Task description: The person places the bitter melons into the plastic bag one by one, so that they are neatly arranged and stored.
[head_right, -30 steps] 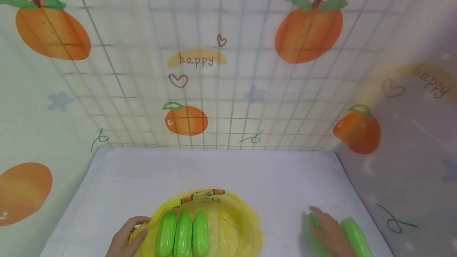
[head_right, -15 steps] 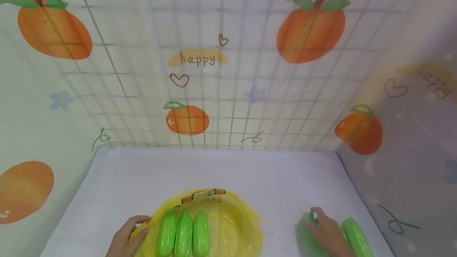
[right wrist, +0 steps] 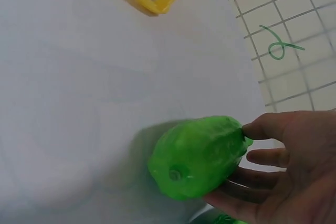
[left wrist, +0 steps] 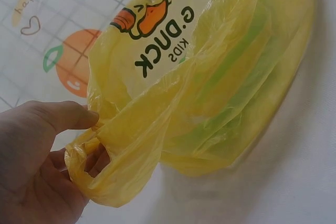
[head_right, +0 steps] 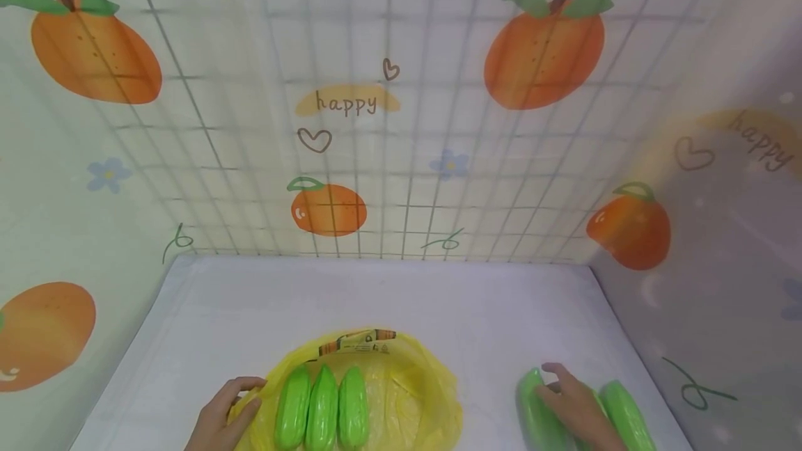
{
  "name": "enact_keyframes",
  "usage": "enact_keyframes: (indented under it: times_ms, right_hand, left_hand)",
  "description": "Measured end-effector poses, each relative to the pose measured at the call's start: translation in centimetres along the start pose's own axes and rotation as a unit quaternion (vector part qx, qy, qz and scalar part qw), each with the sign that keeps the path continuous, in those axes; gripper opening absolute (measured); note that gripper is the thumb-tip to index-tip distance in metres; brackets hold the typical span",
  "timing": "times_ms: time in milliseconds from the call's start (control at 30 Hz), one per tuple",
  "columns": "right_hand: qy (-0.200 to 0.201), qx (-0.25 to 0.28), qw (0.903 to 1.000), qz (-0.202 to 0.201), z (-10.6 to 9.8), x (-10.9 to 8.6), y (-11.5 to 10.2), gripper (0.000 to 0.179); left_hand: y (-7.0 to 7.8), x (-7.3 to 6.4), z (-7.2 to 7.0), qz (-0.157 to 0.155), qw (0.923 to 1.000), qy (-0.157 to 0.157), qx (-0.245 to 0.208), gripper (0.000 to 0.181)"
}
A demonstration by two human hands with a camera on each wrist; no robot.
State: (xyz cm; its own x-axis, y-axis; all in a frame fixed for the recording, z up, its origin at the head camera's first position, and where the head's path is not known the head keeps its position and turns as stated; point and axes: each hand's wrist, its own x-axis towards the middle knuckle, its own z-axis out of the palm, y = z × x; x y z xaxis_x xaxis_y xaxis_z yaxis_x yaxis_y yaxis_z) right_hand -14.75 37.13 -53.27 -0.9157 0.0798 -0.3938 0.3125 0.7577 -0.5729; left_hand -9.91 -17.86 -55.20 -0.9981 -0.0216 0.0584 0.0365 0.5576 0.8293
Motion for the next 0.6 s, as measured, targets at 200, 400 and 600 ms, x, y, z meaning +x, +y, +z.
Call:
enact_keyframes:
  times_ms: [200,400,600]
  right_hand:
    - [-0.007,0.020,0.9998,-0.001,-0.02,-0.23,-0.29,0.063]
    - [-0.010,0.036,0.9993,-0.007,-0.13,-0.43,-0.40,0.062]
    - [-0.019,0.054,0.9983,0.008,-0.44,-0.20,-0.59,0.070]
  left_hand:
    - [0.16,0.02,0.00,-0.010,0.9999,-0.010,0.000,0.015]
    - [0.06,-0.05,-0.01,-0.015,0.9998,-0.009,0.006,0.015]
    - [0.01,-0.09,-0.05,-0.003,1.0000,-0.002,0.006,0.015]
